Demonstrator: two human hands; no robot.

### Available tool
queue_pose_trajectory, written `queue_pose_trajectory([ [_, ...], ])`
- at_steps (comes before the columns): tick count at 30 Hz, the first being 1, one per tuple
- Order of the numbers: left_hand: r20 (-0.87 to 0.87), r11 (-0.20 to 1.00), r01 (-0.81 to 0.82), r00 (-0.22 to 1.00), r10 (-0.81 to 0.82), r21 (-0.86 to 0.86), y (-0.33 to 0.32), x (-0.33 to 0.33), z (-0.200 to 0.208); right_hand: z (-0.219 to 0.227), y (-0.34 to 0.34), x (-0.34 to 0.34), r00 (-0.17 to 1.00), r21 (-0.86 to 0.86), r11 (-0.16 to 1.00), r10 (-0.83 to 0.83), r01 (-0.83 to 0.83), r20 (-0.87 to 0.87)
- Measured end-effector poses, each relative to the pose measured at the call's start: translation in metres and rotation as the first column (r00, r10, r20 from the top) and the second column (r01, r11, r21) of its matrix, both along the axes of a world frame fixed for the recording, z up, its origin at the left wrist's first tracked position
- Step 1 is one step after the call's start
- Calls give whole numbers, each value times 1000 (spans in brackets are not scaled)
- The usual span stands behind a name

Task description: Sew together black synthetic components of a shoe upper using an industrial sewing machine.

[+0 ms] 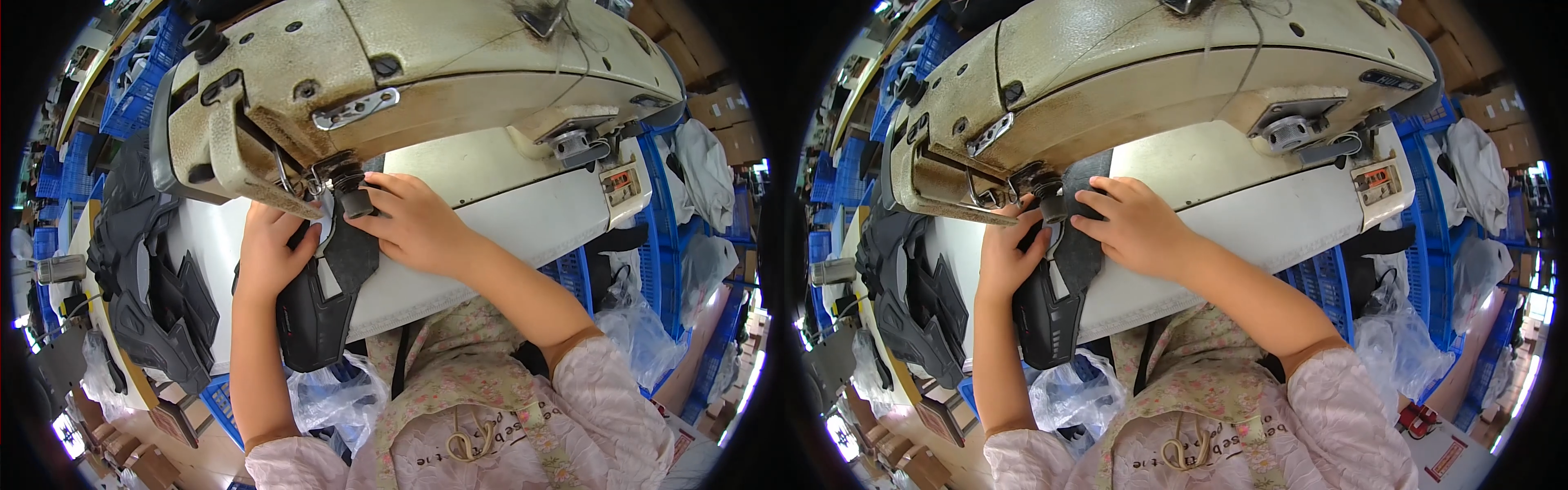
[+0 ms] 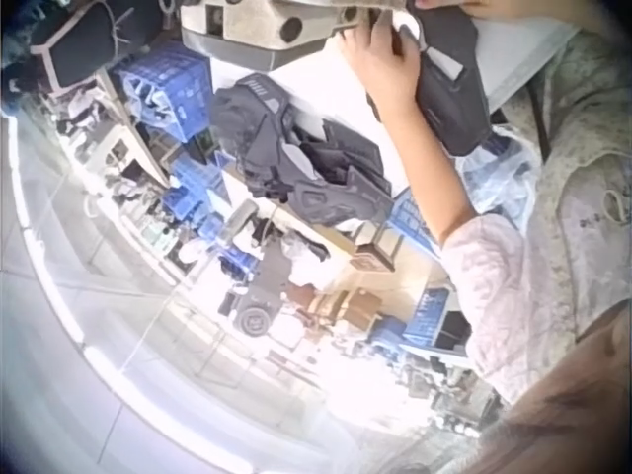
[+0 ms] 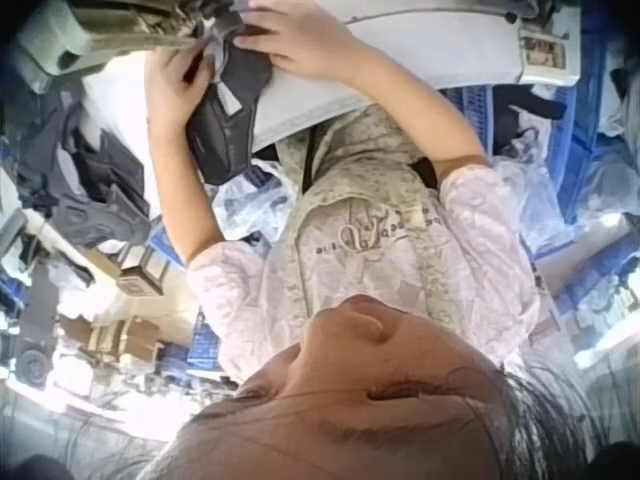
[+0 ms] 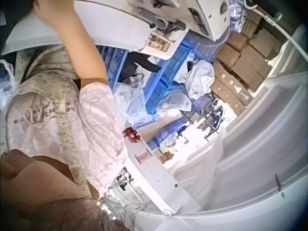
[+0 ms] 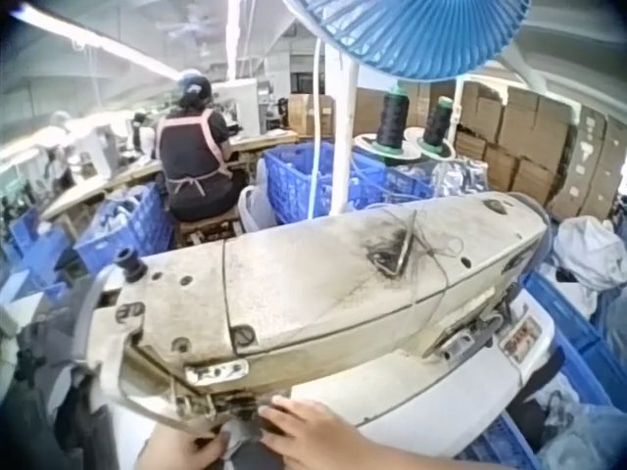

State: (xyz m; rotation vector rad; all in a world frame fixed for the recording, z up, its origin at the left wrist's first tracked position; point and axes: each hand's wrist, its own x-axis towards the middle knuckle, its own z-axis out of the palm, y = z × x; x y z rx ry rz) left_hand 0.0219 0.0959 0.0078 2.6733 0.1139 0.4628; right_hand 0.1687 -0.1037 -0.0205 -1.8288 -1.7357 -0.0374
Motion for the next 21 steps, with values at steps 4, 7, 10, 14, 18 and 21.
queue_pose_trajectory([
  [4,4,998,51,999,-51,-33,10,1,-2,7,0,-10,998,-20,999,-34,35,54],
  [7,-5,996,79,997,-80,-39,16,1,-2,10,3,-17,995,-29,997,-63,66,78],
  [10,-24,995,86,996,-87,-50,20,-1,-2,12,6,-23,993,-37,996,-78,81,88],
  [14,-122,993,82,990,-72,80,15,0,11,9,7,-21,992,-37,994,-103,106,77],
  [18,7,988,8,1000,-9,157,13,-8,-1,11,10,-23,999,-74,996,-44,44,1],
  [21,-46,999,-15,999,17,45,18,-9,-7,11,11,-23,999,-60,997,-53,53,4],
])
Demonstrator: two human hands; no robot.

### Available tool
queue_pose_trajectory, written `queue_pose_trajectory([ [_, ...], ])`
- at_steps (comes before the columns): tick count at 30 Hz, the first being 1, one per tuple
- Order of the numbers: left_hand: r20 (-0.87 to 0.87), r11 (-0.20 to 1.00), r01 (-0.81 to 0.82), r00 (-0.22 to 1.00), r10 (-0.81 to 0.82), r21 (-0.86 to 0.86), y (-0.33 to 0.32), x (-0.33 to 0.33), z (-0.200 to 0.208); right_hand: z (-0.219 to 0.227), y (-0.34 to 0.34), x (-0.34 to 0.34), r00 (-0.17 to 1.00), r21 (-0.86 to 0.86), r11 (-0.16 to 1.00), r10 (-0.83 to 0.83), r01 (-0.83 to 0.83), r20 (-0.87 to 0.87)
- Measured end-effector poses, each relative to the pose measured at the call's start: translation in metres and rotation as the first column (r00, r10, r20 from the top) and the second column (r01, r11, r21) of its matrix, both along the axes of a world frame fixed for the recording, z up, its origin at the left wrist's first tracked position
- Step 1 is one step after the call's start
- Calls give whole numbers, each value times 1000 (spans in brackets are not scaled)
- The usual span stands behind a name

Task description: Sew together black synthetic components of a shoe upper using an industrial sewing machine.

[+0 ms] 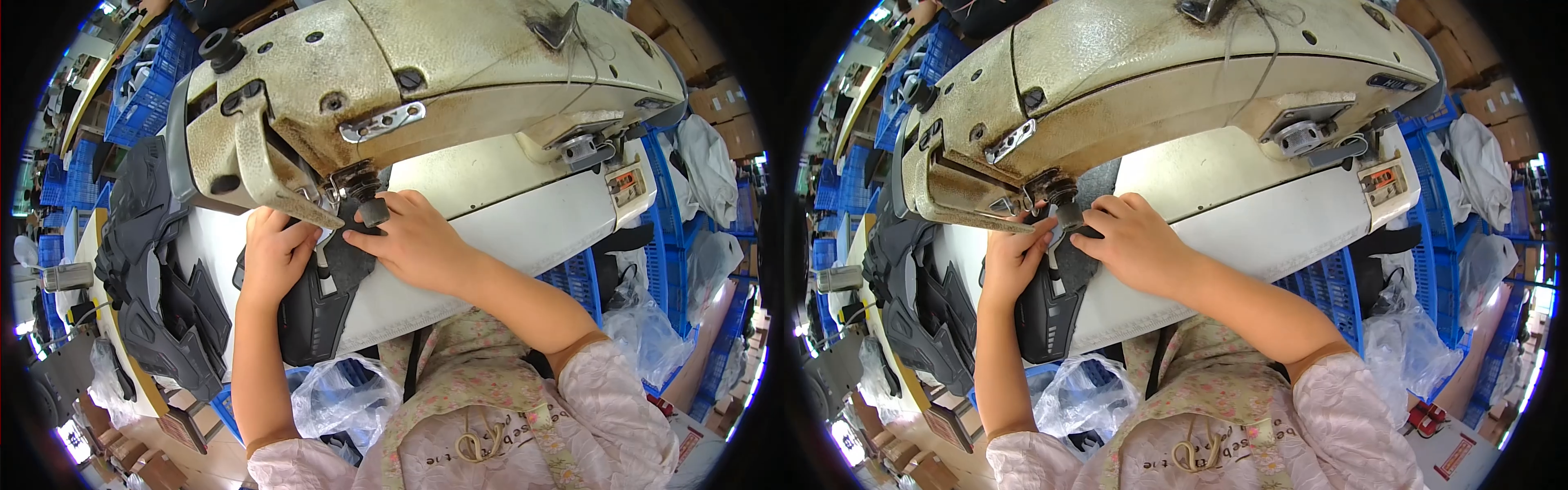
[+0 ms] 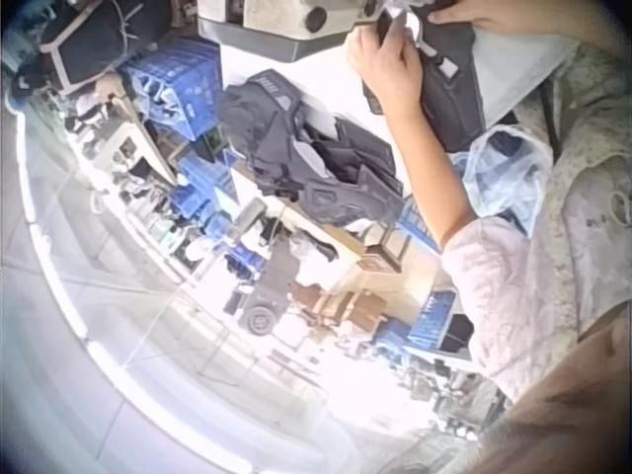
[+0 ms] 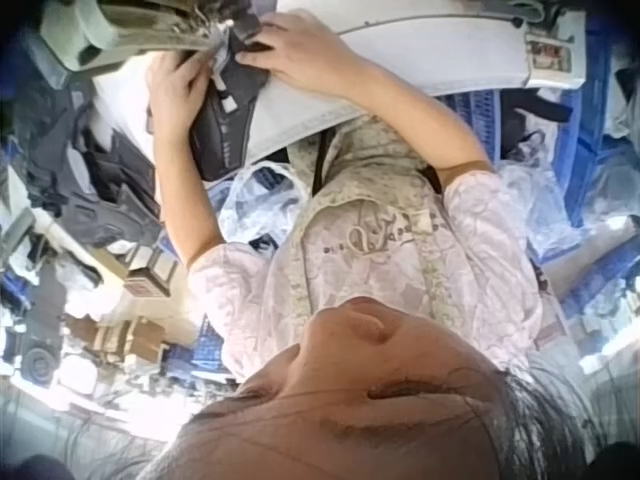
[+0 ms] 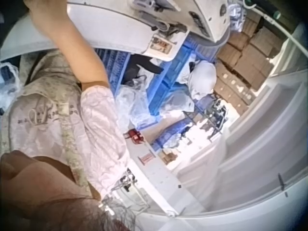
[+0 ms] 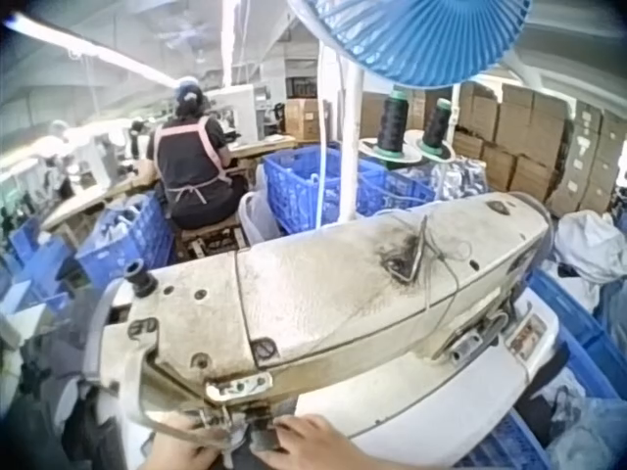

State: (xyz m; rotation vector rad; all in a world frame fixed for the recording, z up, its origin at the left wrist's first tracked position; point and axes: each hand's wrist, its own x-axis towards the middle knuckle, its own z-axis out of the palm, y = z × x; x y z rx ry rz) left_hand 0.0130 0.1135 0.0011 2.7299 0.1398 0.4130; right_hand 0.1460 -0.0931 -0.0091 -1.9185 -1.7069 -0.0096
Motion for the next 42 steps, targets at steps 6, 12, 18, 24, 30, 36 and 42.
queue_pose_trajectory([
  [6,15,996,58,998,-57,-67,-1,8,6,3,2,1,998,78,997,-34,30,47],
  [12,19,998,-13,1000,14,-57,-14,10,15,5,1,3,999,13,999,-38,38,10],
  [18,24,988,-63,997,67,-144,-11,9,4,3,0,5,999,62,997,-48,48,-8],
  [24,2,992,-10,1000,10,-124,-14,7,10,0,1,11,999,81,995,-52,50,17],
  [30,34,996,-66,997,68,-52,-29,11,11,1,1,18,996,92,993,-82,79,37],
  [36,32,991,-112,993,115,-77,-35,12,10,1,4,24,993,109,988,-111,105,50],
  [42,82,997,-61,995,64,-44,-42,11,16,3,7,28,995,88,992,-96,94,13],
])
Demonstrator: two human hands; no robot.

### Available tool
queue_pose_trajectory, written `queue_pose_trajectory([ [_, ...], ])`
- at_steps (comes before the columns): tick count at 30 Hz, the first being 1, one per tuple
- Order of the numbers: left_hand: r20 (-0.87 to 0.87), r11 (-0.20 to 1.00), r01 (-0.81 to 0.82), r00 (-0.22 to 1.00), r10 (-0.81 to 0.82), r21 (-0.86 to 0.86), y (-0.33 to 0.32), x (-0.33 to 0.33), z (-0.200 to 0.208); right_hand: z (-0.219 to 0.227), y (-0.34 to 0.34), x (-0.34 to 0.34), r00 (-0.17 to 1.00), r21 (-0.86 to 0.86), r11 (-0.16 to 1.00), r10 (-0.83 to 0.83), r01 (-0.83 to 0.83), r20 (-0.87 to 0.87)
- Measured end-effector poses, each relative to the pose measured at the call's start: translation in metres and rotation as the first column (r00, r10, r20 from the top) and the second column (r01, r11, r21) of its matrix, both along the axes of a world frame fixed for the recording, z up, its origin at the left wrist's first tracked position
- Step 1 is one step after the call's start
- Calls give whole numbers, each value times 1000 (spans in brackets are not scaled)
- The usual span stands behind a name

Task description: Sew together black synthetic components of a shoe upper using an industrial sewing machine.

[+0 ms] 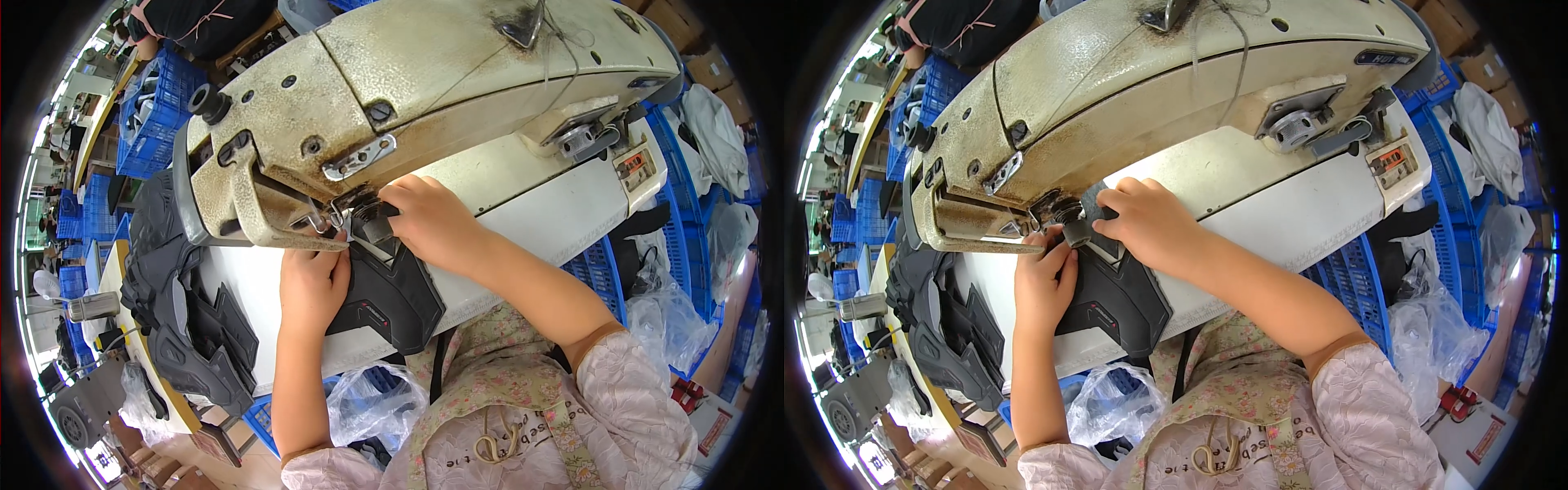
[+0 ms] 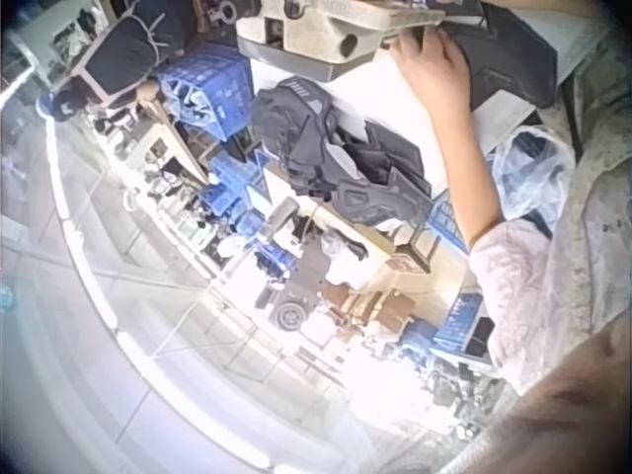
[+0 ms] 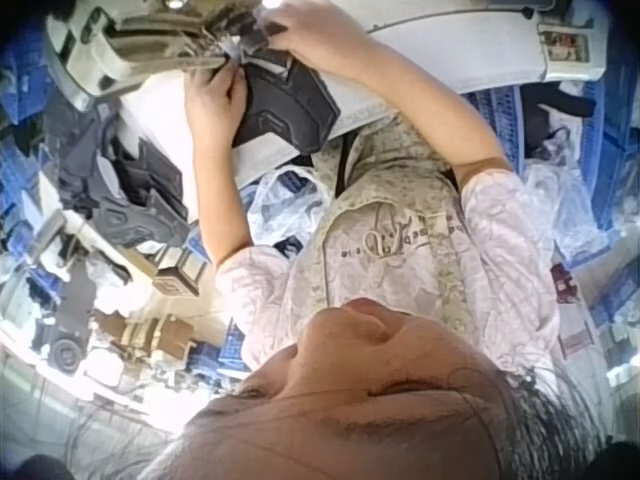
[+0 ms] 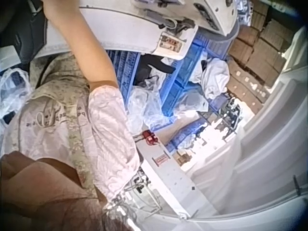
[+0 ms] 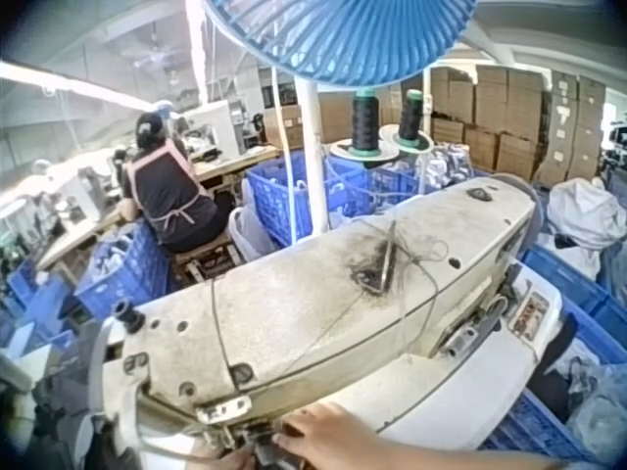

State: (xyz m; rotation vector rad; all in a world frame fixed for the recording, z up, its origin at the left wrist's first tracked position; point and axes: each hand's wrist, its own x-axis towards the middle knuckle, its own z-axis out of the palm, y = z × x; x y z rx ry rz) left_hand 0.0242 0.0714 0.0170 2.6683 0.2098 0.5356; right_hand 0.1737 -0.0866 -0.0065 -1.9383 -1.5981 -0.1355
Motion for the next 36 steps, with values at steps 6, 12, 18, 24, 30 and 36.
queue_pose_trajectory([
  [6,-51,997,-14,999,18,72,-5,-1,-1,1,5,-2,998,-32,999,-2,0,-57],
  [12,-43,991,-92,994,97,93,-14,1,-4,-5,10,0,995,3,999,-53,54,-81],
  [18,-28,990,-130,991,132,53,-17,3,-9,-6,16,13,990,-73,997,-13,2,-143],
  [24,3,989,-124,992,124,83,-19,3,-13,5,21,20,982,-115,993,-10,-13,-190],
  [30,44,987,-143,989,140,74,-18,8,-15,6,23,23,985,-75,997,-26,13,-169],
  [36,3,984,-169,986,169,52,-14,9,-18,3,25,26,989,-99,995,-46,32,-142],
])
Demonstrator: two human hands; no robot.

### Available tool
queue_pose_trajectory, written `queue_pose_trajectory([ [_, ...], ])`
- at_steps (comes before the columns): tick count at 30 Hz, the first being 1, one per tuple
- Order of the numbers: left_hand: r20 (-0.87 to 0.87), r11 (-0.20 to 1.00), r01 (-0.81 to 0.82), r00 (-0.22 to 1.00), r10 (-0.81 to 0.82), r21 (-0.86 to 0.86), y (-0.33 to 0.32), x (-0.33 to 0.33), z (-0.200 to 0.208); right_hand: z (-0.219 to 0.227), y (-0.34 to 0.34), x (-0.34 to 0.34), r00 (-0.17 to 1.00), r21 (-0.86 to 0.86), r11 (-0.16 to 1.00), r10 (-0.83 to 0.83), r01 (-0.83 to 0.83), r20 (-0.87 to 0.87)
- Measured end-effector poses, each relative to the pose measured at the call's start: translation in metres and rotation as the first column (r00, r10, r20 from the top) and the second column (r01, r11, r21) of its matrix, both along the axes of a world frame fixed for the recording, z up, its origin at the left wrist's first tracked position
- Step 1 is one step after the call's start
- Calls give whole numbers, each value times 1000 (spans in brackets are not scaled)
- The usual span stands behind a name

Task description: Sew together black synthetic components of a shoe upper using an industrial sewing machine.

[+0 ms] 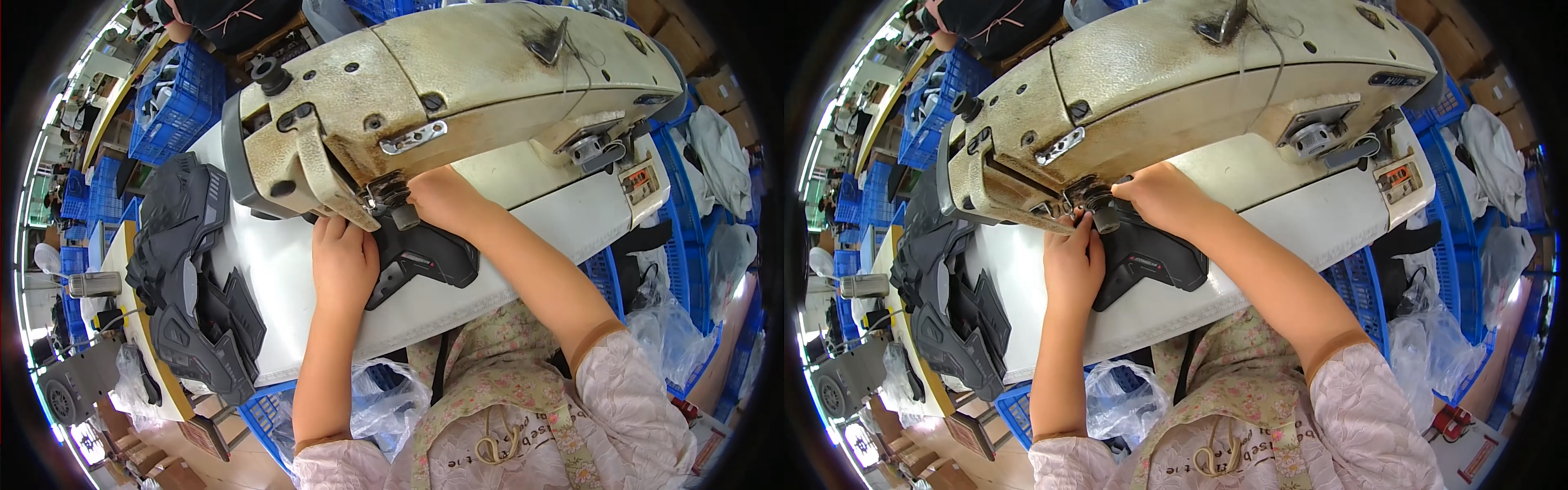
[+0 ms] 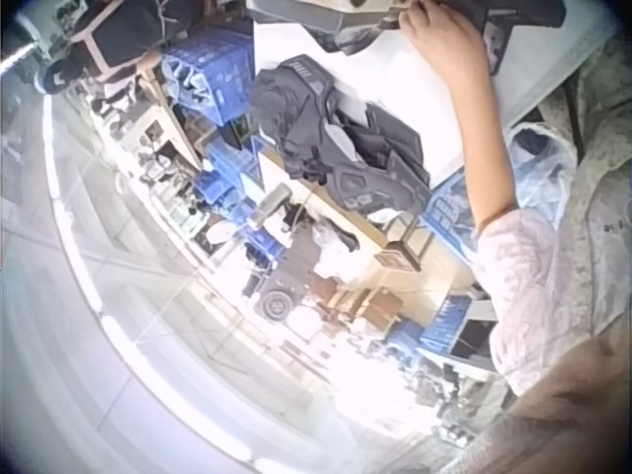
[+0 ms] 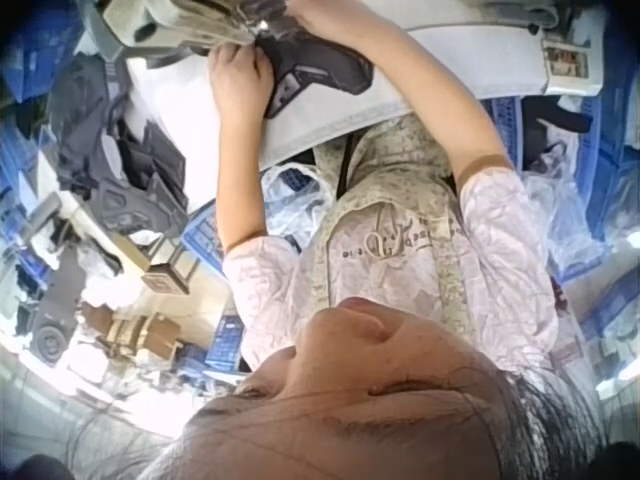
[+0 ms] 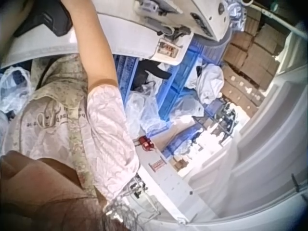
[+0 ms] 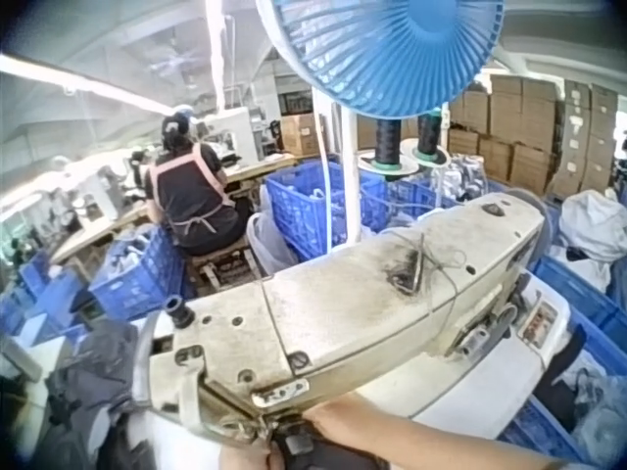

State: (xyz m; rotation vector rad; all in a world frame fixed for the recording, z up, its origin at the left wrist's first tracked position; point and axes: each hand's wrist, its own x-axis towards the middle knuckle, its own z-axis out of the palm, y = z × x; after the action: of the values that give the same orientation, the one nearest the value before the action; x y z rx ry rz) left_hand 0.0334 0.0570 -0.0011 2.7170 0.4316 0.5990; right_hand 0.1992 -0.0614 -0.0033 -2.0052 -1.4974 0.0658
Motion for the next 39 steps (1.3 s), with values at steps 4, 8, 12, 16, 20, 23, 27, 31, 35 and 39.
queue_pose_trajectory([
  [4,9,1000,-2,1000,2,-9,-1,2,4,0,0,1,1000,-9,1000,22,-22,0],
  [8,130,997,6,991,-16,78,1,2,-5,9,-3,-5,1000,-87,996,-15,17,19],
  [12,43,999,16,999,-17,43,7,1,-4,13,-5,-5,999,-66,998,8,-5,36],
  [16,10,1000,22,1000,-22,11,15,1,5,7,-9,-14,996,-5,1000,3,-3,85],
  [20,-41,999,37,998,-37,-6,22,1,10,-6,-9,-22,966,35,999,4,-13,257],
  [23,-40,998,49,998,-51,-41,28,-2,10,-4,-10,-29,968,53,998,17,-31,249],
  [27,-43,983,103,993,-110,-154,35,4,13,-5,-17,-31,946,40,997,43,-59,321],
  [31,-70,980,115,989,-128,-162,39,4,19,-6,-15,-35,954,47,995,71,-88,292],
  [35,-26,984,99,994,-104,-147,38,0,8,-11,-15,-35,972,86,994,43,-64,231],
  [39,0,998,-34,999,34,57,21,-6,6,-5,-23,-36,967,4,998,59,-62,250],
])
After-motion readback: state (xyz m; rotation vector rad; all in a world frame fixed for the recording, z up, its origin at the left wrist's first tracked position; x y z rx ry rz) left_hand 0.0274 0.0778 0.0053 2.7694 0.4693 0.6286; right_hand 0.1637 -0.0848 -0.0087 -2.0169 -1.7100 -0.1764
